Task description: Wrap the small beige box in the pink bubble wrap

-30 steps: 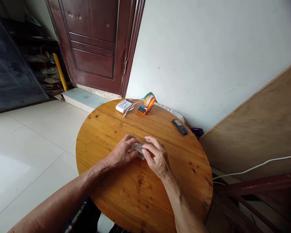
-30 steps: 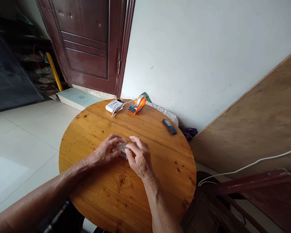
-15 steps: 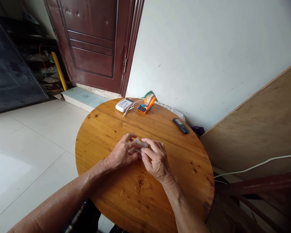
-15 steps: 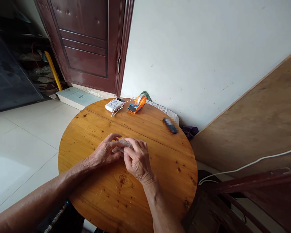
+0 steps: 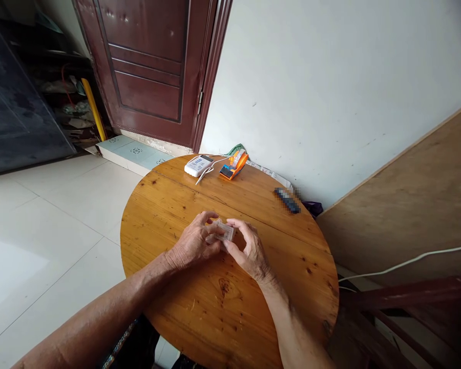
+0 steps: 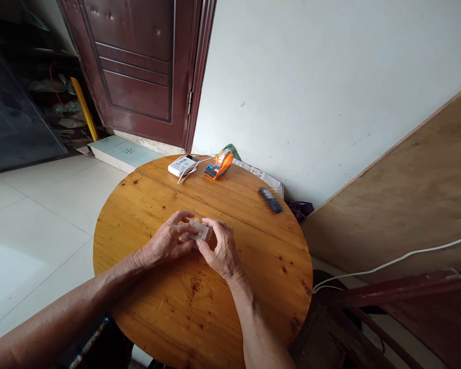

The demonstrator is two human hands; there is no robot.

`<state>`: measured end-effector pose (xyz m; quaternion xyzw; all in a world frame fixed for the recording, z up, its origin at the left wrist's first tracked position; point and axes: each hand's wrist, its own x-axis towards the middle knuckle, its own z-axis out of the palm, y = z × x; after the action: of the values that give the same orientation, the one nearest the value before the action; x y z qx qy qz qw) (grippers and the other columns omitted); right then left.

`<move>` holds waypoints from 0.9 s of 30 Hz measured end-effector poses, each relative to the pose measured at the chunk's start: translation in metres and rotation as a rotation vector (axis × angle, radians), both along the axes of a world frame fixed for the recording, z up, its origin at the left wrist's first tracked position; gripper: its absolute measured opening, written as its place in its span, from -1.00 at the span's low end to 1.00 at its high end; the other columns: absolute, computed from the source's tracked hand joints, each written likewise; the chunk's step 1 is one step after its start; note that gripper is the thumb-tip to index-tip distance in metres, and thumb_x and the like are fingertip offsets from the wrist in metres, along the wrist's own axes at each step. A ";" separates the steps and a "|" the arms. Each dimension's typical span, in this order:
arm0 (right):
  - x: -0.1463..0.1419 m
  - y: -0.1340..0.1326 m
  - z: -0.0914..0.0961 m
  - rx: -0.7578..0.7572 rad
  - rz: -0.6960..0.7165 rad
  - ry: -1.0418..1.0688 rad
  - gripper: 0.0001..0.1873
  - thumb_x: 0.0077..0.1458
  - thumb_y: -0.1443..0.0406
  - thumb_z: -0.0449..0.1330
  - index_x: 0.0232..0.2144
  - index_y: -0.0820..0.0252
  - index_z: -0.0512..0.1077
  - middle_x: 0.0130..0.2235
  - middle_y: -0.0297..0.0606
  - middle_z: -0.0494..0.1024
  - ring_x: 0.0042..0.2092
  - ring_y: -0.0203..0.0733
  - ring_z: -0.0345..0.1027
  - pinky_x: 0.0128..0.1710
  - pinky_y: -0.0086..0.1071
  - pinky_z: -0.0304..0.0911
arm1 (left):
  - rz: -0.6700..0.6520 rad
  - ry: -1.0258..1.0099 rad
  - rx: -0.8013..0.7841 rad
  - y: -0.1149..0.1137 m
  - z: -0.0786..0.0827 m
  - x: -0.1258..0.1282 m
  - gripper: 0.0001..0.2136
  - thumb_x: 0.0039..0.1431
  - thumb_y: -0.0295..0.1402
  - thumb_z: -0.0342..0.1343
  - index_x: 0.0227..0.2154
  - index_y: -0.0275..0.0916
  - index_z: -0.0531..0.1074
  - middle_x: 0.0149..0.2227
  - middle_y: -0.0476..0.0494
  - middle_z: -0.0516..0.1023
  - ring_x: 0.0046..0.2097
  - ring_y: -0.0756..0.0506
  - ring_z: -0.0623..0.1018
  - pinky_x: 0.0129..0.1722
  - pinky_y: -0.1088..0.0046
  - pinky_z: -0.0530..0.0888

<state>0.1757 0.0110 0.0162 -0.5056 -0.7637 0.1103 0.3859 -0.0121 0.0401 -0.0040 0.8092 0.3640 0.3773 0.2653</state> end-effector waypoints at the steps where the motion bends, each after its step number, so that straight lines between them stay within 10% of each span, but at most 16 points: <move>1: -0.001 0.000 0.000 0.016 -0.003 -0.014 -0.61 0.02 0.28 0.20 -0.05 0.10 0.36 -0.09 -0.18 0.55 -0.05 -0.02 0.42 0.00 -0.14 0.28 | 0.000 -0.004 -0.003 0.000 0.000 0.000 -0.74 0.05 -0.42 0.20 -0.16 -0.11 0.55 0.10 -0.20 0.34 -0.04 -0.15 0.49 -0.13 0.33 0.54; 27: -0.009 -0.006 0.005 0.123 0.022 -0.084 -0.78 0.07 0.34 0.15 -0.19 0.08 0.45 -0.07 -0.18 0.56 -0.02 -0.02 0.41 0.00 -0.13 0.25 | 0.020 0.034 0.127 0.001 0.002 -0.004 -0.81 0.11 -0.40 0.20 -0.19 -0.13 0.56 0.12 -0.22 0.32 0.00 -0.14 0.48 -0.06 0.29 0.52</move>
<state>0.1666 0.0053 0.0213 -0.4767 -0.7902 0.0462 0.3825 -0.0159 0.0409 -0.0022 0.8269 0.3519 0.3886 0.2033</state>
